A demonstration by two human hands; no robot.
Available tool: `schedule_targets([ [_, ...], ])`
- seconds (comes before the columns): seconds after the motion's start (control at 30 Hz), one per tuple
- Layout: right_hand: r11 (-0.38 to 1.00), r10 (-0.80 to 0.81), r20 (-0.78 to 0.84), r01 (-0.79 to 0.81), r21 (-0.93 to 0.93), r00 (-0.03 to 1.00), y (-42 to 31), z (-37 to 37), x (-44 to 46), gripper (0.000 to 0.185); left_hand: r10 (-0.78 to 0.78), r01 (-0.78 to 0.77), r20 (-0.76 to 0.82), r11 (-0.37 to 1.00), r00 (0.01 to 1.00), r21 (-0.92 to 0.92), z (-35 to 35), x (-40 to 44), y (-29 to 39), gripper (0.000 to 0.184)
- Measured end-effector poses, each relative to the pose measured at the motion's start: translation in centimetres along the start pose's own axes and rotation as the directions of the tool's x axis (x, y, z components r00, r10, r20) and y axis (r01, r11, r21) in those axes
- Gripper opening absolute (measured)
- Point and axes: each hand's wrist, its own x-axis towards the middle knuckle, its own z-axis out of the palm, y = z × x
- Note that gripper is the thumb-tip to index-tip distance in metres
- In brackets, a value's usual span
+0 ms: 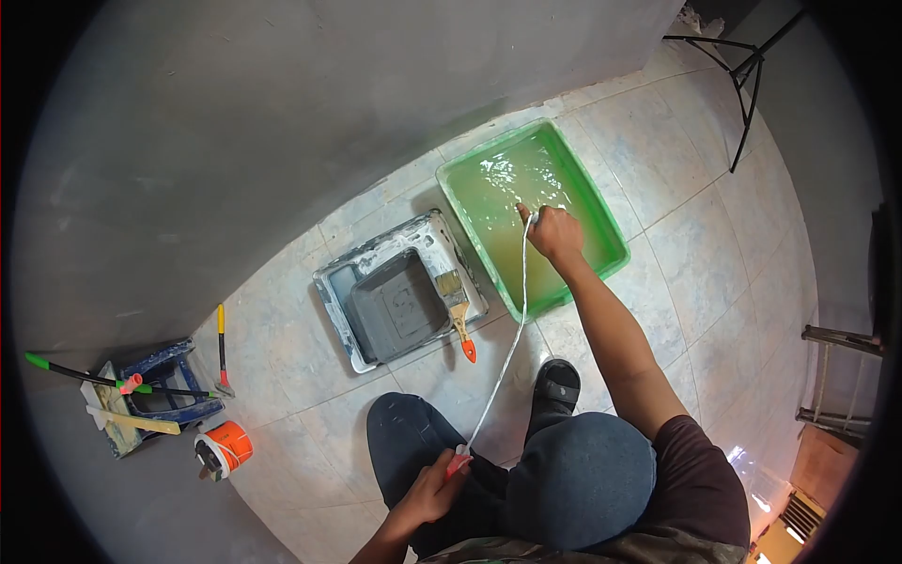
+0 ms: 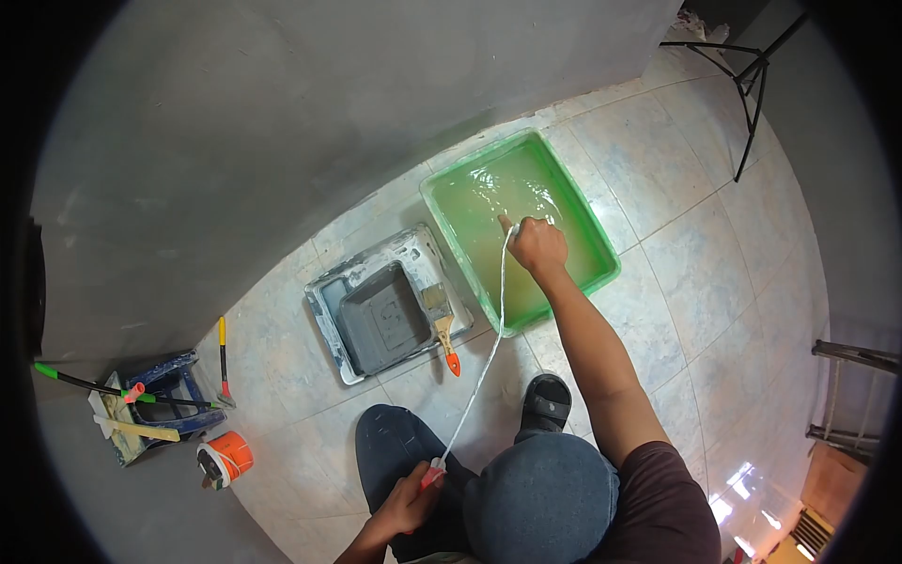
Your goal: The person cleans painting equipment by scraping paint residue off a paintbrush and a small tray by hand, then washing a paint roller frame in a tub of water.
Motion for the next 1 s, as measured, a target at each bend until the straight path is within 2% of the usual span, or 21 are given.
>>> schedule_targets([
  [0.1, 0.998, 0.062, 0.008, -0.062, -0.007, 0.998, 0.1, 0.7, 0.3, 0.066, -0.001, 0.001, -0.013, 1.000, 1.000, 0.009, 0.1, 0.0, 0.1, 0.026],
  [0.17, 1.000, -0.007, 0.032, 0.008, -0.015, 0.999, 0.5, 1.2, 0.6, 0.054, -0.004, 0.004, -0.019, 1.000, 1.000, 0.015, 0.0, 0.0, 0.0, 0.025],
  [0.2, 1.000, -0.007, 0.031, 0.007, -0.016, 0.999, 1.0, 2.3, 0.8, 0.054, -0.018, 0.018, -0.014, 1.000, 1.000, 0.003, 0.0, 0.0, -0.1, 0.024],
  [0.27, 0.973, -0.230, -0.298, 0.226, -0.051, 0.926, 1.4, 3.6, 0.8, 0.040, -0.027, 0.027, -0.010, 1.000, 1.000, -0.011, 0.2, 0.0, -0.5, 0.023],
  [0.37, 0.956, -0.283, -0.326, 0.292, -0.024, 0.902, 1.2, 2.9, 0.5, 0.032, 0.014, -0.014, -0.006, 0.999, 1.000, -0.037, 0.3, -0.2, -1.6, 0.022],
  [0.43, 0.946, -0.314, -0.278, 0.326, -0.006, 0.908, 0.8, 1.6, 0.0, 0.027, 0.131, -0.131, -0.019, 0.991, 0.991, -0.017, 0.3, -0.5, -2.6, 0.022],
  [0.47, 0.934, -0.344, -0.226, 0.357, 0.017, 0.911, 0.5, 0.8, -0.4, 0.023, 0.129, -0.129, -0.019, 0.991, 0.991, -0.018, 0.6, -0.6, -3.4, 0.022],
  [0.5, 0.934, -0.343, -0.226, 0.356, 0.018, 0.912, -0.1, 0.0, -0.8, 0.023, 0.391, -0.375, -0.085, 0.913, 0.916, 0.161, 0.7, -0.5, -4.0, 0.022],
  [0.57, 0.984, -0.176, -0.063, 0.178, 0.026, 0.982, -1.0, -1.1, -1.2, 0.026, 0.631, -0.568, -0.101, 0.748, 0.769, 0.344, 0.6, -0.8, -4.3, 0.021],
  [0.63, 0.988, -0.150, -0.062, 0.152, 0.033, 0.987, -1.3, -1.0, -1.6, 0.028, 0.283, -0.282, -0.076, 0.959, 0.956, 0.025, 0.3, -1.8, -3.7, 0.021],
  [0.7, 0.991, -0.126, -0.065, 0.129, 0.040, 0.990, -1.0, -0.5, -1.4, 0.031, 0.253, -0.254, -0.069, 0.967, 0.965, 0.003, 0.1, -2.0, -3.2, 0.021],
  [0.8, 0.986, -0.162, -0.054, 0.159, -0.051, 0.985, -0.1, 0.8, -0.9, 0.034, 0.202, -0.204, -0.036, 0.978, 0.979, -0.048, -0.1, -2.0, -3.5, 0.021],
  [0.9, 0.965, -0.259, 0.020, 0.258, 0.034, 0.966, 0.8, 0.0, -0.4, 0.043, 0.177, -0.174, 0.013, 0.977, 0.984, -0.121, 0.0, -1.6, -4.3, 0.021],
  [0.97, 0.869, -0.481, -0.030, 0.481, 0.116, 0.876, 2.0, -1.6, -0.4, 0.062, 0.166, -0.159, 0.033, 0.973, 0.986, -0.166, 0.0, -1.5, -4.5, 0.021],
  [1.0, 0.915, -0.390, 0.114, 0.370, 0.160, 0.914, 1.5, -4.4, -0.5, 0.079, 0.191, -0.184, 0.020, 0.967, 0.981, -0.176, -0.1, -1.5, -4.4, 0.019],
])
